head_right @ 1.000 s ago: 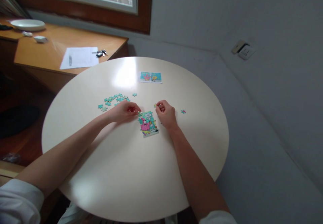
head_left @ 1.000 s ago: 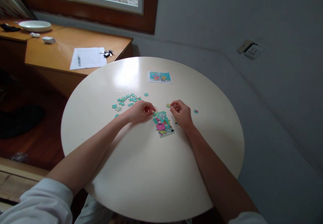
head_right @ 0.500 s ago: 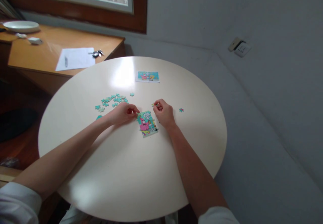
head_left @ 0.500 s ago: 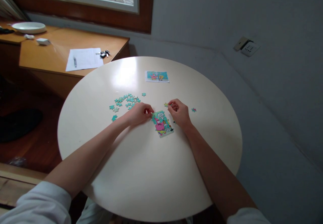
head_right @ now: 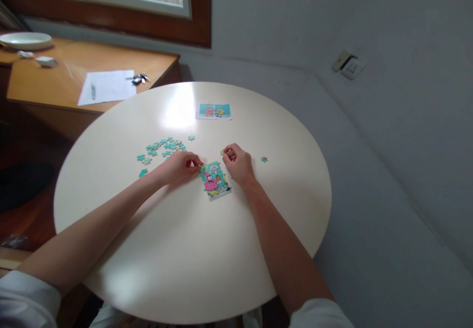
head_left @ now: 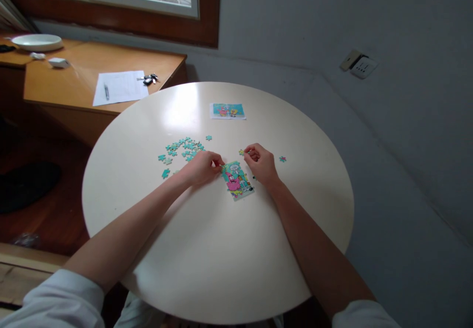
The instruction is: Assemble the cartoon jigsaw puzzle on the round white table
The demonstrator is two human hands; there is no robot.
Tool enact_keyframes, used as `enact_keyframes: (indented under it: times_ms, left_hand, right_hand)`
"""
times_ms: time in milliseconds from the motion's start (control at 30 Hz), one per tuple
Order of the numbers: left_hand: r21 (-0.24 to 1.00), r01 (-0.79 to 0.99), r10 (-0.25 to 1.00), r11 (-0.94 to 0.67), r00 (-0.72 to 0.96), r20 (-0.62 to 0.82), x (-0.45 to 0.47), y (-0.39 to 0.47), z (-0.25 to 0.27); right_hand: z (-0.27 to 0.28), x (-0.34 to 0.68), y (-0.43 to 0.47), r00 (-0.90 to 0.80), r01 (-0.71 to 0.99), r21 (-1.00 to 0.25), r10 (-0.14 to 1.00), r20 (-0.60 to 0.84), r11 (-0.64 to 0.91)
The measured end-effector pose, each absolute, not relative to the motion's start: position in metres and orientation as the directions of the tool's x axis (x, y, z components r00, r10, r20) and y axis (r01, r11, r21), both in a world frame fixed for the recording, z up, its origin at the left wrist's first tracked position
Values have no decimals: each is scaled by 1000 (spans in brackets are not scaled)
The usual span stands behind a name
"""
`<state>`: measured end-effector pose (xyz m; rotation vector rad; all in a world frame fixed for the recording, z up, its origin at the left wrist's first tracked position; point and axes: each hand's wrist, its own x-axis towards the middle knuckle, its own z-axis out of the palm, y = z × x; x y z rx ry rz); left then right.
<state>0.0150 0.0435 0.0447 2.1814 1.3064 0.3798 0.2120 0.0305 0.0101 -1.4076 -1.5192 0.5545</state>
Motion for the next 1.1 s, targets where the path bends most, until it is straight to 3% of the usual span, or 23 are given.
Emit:
enact_keyframes:
  times_ms: [333,833,1100]
  left_hand:
    - [531,703,840,-474,541,33,19,41,36]
    - [554,683,835,-476,548,41,19,39,36]
    - [505,737,856,-449,517,7,24,36,38]
  right_hand:
    - [9,213,31,115,499,-835,937,330,233]
    - [7,213,31,112,492,-835,933,341,247]
    - [8,214,30,106,495,-830,930,352,257]
